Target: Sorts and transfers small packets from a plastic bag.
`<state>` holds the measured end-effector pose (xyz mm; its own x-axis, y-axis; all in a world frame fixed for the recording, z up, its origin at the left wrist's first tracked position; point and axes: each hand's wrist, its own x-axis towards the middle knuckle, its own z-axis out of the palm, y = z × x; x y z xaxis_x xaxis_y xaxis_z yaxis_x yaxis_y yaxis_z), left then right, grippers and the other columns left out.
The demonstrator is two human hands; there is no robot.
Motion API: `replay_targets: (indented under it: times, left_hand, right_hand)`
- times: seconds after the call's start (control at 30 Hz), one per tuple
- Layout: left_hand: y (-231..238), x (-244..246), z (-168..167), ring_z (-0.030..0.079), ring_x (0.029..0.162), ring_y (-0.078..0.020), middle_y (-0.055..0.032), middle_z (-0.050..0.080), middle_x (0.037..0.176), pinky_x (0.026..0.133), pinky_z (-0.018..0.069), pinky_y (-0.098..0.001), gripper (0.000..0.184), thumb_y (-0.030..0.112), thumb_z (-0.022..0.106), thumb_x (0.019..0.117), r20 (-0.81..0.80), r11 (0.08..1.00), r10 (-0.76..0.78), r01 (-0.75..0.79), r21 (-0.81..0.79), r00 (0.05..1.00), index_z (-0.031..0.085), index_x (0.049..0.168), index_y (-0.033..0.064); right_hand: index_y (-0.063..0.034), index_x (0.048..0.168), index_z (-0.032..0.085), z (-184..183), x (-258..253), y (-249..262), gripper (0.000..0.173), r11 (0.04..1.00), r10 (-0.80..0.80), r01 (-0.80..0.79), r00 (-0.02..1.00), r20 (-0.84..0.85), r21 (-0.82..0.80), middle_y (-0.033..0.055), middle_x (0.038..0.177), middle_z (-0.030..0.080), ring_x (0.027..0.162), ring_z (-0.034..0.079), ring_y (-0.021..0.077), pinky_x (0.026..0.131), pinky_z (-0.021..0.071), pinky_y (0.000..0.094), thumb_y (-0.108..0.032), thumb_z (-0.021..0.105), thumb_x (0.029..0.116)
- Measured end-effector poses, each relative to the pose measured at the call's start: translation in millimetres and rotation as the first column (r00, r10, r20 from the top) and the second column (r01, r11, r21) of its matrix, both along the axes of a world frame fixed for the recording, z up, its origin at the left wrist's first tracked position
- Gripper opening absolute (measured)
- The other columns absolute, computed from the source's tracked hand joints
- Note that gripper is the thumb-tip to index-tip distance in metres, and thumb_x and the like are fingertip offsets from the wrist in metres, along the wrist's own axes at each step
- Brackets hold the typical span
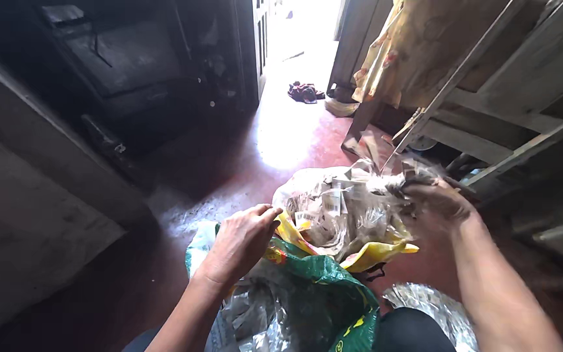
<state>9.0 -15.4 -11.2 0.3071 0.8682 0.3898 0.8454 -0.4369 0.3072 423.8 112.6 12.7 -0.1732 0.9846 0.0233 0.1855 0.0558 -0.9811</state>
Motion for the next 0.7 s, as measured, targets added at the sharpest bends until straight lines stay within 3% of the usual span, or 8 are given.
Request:
replay_targets:
  times: [0.1, 0.17, 0.23, 0.33, 0.43, 0.53, 0.6, 0.7]
  left_hand:
    - [2, 2, -5, 0.075, 0.093, -0.0267, -0.0106, 0.074, 0.116, 0.078, 0.0606, -0.0465, 0.026, 0.020, 0.056, 0.1024, 0.120, 0.997, -0.079, 0.075, 0.033, 0.990, 0.074, 0.118, 0.0095]
    - [6, 9, -3, 0.074, 0.099, -0.0173, -0.0073, 0.073, 0.120, 0.087, 0.0609, -0.0353, 0.027, 0.023, 0.056, 0.1031, 0.245, 0.987, -0.161, 0.163, 0.016, 0.956, 0.074, 0.119, 0.0110]
    - [13, 28, 7, 0.073, 0.101, -0.0164, -0.0098, 0.072, 0.122, 0.090, 0.0598, -0.0325, 0.026, 0.019, 0.057, 0.1026, 0.295, 0.966, -0.226, 0.253, -0.058, 0.928, 0.073, 0.120, 0.0075]
    - [33, 71, 24, 0.070, 0.109, -0.0268, -0.0177, 0.069, 0.123, 0.098, 0.0545, -0.0423, 0.028, 0.015, 0.054, 0.1038, 0.163, 0.881, -0.298, 0.337, -0.333, 0.941, 0.070, 0.122, 0.0008]
    - [66, 125, 20, 0.064, 0.116, -0.0382, -0.0244, 0.064, 0.127, 0.101, 0.0475, -0.0557, 0.034, 0.013, 0.049, 0.1048, 0.023, 0.849, -0.307, 0.285, -0.445, 0.951, 0.062, 0.132, -0.0043]
    - [95, 168, 23, 0.061, 0.122, -0.0355, -0.0237, 0.061, 0.135, 0.107, 0.0439, -0.0542, 0.057, 0.036, 0.052, 0.1068, 0.142, 0.819, -0.106, 0.168, -0.549, 0.984, 0.046, 0.149, -0.0015]
    - [106, 189, 23, 0.059, 0.122, -0.0375, -0.0240, 0.062, 0.130, 0.106, 0.0427, -0.0580, 0.061, 0.045, 0.057, 0.1032, 0.135, 0.779, -0.056, 0.128, -0.613, 0.989, 0.050, 0.145, 0.0006]
    - [108, 204, 17, 0.061, 0.120, -0.0377, -0.0223, 0.065, 0.124, 0.103, 0.0448, -0.0603, 0.047, 0.033, 0.069, 0.0959, 0.093, 0.769, -0.079, 0.120, -0.628, 0.992, 0.061, 0.131, 0.0019]
  right_hand:
    - [-0.0040, 0.118, 0.058, -60, 40, -6, 0.032, 0.987, -0.161, 0.157, 0.980, -0.117, -0.044, 0.0004, 0.090, 0.068, 0.078, 0.067, 0.0087, 0.072, 0.0590, 0.0281, 0.005, 0.047, 0.0896]
    - [-0.0058, 0.111, 0.058, -89, 43, -25, 0.030, 0.952, -0.305, 0.289, 0.908, -0.287, -0.098, 0.0013, 0.085, 0.070, 0.074, 0.069, 0.0109, 0.068, 0.0608, 0.0305, 0.006, 0.043, 0.0878]
    - [-0.0089, 0.104, 0.057, -109, 41, -40, 0.027, 0.922, -0.388, 0.347, 0.828, -0.406, -0.173, 0.0000, 0.081, 0.070, 0.071, 0.069, 0.0099, 0.066, 0.0610, 0.0292, 0.006, 0.040, 0.0895]
    - [-0.0073, 0.102, 0.056, -121, 31, -54, 0.023, 0.876, -0.483, 0.394, 0.712, -0.509, -0.279, 0.0006, 0.082, 0.070, 0.073, 0.070, 0.0098, 0.069, 0.0611, 0.0287, 0.004, 0.037, 0.0967]
    - [-0.0054, 0.105, 0.056, -128, 25, -63, 0.020, 0.848, -0.530, 0.425, 0.658, -0.535, -0.316, 0.0018, 0.083, 0.069, 0.074, 0.069, 0.0104, 0.069, 0.0609, 0.0289, 0.003, 0.038, 0.1001]
    - [-0.0008, 0.116, 0.054, -132, 28, -70, 0.021, 0.843, -0.537, 0.446, 0.669, -0.515, -0.299, 0.0049, 0.090, 0.067, 0.079, 0.068, 0.0121, 0.074, 0.0605, 0.0307, 0.006, 0.041, 0.1007]
    - [0.0016, 0.121, 0.052, -133, 35, -81, 0.023, 0.851, -0.525, 0.447, 0.712, -0.466, -0.276, 0.0051, 0.092, 0.066, 0.078, 0.067, 0.0112, 0.073, 0.0596, 0.0291, 0.008, 0.045, 0.0998]
    - [0.0013, 0.122, 0.055, -128, 50, -98, 0.034, 0.885, -0.465, 0.422, 0.800, -0.379, -0.196, 0.0045, 0.094, 0.071, 0.078, 0.070, 0.0100, 0.070, 0.0611, 0.0273, 0.014, 0.056, 0.0904]
